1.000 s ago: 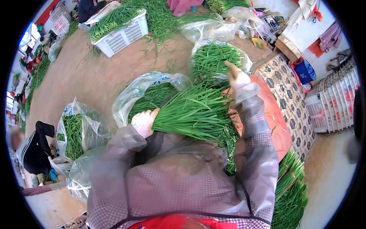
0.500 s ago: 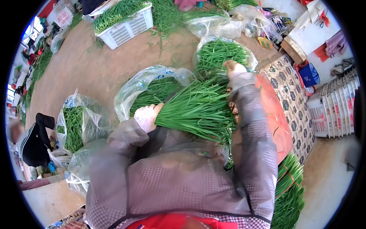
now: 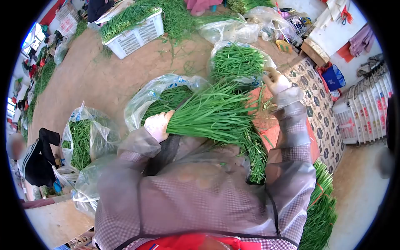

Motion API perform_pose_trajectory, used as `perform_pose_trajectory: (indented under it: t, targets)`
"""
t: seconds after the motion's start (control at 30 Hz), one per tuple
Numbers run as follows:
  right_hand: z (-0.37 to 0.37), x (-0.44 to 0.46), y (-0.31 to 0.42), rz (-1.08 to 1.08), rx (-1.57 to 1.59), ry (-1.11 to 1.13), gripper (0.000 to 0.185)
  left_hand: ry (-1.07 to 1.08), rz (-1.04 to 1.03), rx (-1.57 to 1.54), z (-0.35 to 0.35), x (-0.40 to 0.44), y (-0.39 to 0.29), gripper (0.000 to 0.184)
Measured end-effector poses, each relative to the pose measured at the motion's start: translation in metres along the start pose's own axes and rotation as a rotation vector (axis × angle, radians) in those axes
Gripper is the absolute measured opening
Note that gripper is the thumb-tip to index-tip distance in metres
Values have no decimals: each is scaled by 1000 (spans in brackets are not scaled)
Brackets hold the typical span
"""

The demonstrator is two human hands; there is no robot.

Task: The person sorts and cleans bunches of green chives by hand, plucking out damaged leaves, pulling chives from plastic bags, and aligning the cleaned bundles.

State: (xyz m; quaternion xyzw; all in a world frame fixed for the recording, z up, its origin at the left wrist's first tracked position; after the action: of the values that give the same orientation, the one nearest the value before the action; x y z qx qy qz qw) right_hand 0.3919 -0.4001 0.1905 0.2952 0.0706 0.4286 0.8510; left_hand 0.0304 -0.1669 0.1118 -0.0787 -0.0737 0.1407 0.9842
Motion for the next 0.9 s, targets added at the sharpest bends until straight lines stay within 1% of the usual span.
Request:
perform_pose_trajectory:
  t: [0.03, 0.1, 0.17, 0.23, 0.27, 0.33, 0.37, 0.4, 0.43, 0.47, 0.5, 0.57, 0.6, 0.63, 0.67, 0.7, 0.73, 0.77, 0.8, 0.83, 0.87, 0.9]
  targets:
    - [-4, 0, 29, 49, 128, 36, 63, 28, 6, 11, 2, 2, -2, 72]
    - [-26, -19, 97, 386, 66, -75, 75, 57, 11, 18, 1, 4, -7, 71]
    - [-66, -32, 148, 774, -10, -68, 77, 85, 3, 34, 0, 4, -9, 72]
    - [-119, -39, 147, 447, -231, 458, 67, 92, 3, 54, 2, 4, -11, 72]
    - [-138, -34, 131, 218, -414, 708, 51, 98, 3, 73, 3, 2, -11, 72]
    - [-120, -37, 105, 339, -474, 350, 30, 96, 12, 62, 4, 1, -8, 72]
    - [-91, -39, 104, 197, -605, 320, 28, 94, 26, 46, 3, -1, -7, 72]
    - [-74, -36, 86, 88, -575, 317, 32, 97, 26, 44, 1, -3, -5, 72]
    - [-56, -39, 71, 58, -590, 327, 38, 96, 44, 7, -1, -4, -1, 71]
    - [-36, -41, 66, 23, -612, 240, 43, 90, 61, -32, -4, -4, 3, 69]
    - [-24, -37, 52, -29, -662, 253, 45, 87, 58, -36, -13, -3, 10, 69]
    - [-13, -23, -6, -123, -294, -24, 22, 29, 33, -314, -31, -1, 24, 65]
    - [-1, -19, -11, -132, -107, -170, 15, 28, 29, -313, -27, 1, 22, 65]
    - [14, -19, -21, -195, -27, -213, 16, 88, 93, -386, -26, 3, 22, 62]
    - [23, -20, -15, -78, 162, -304, 17, 146, 160, -459, -25, 3, 23, 59]
    - [34, -26, -2, 43, 354, -392, 20, 135, 163, -453, -27, 3, 26, 59]
    - [43, -35, 3, -34, 497, -253, 24, 95, 197, -718, -32, 2, 32, 57]
    - [45, -46, 24, -93, 705, -225, 24, 50, 228, -983, -35, 2, 37, 55]
    - [49, -63, 55, -118, 783, -175, 23, -7, 173, -1061, -30, 6, 38, 50]
    - [47, -78, 72, -92, 817, -200, 22, -21, 180, -1050, -25, 7, 40, 50]
    - [38, -82, 80, 58, 847, -140, 21, 110, 281, -1227, -27, 7, 43, 48]
    - [19, -85, 83, 167, 962, -27, 20, 243, 383, -1402, -30, 6, 43, 45]
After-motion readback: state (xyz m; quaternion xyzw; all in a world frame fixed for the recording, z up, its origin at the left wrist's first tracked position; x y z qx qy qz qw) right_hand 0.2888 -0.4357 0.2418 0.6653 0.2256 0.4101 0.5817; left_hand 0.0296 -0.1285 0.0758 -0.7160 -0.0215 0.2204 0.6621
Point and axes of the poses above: each hand's wrist, its own x-axis towards the middle knuckle, its own z-axis out of the back of the hand, y = z × x, the point moved 5 cm from there along x, towards the middle knuckle, and after that the axes turned 4 degrees about z, right-handed, at the moved point
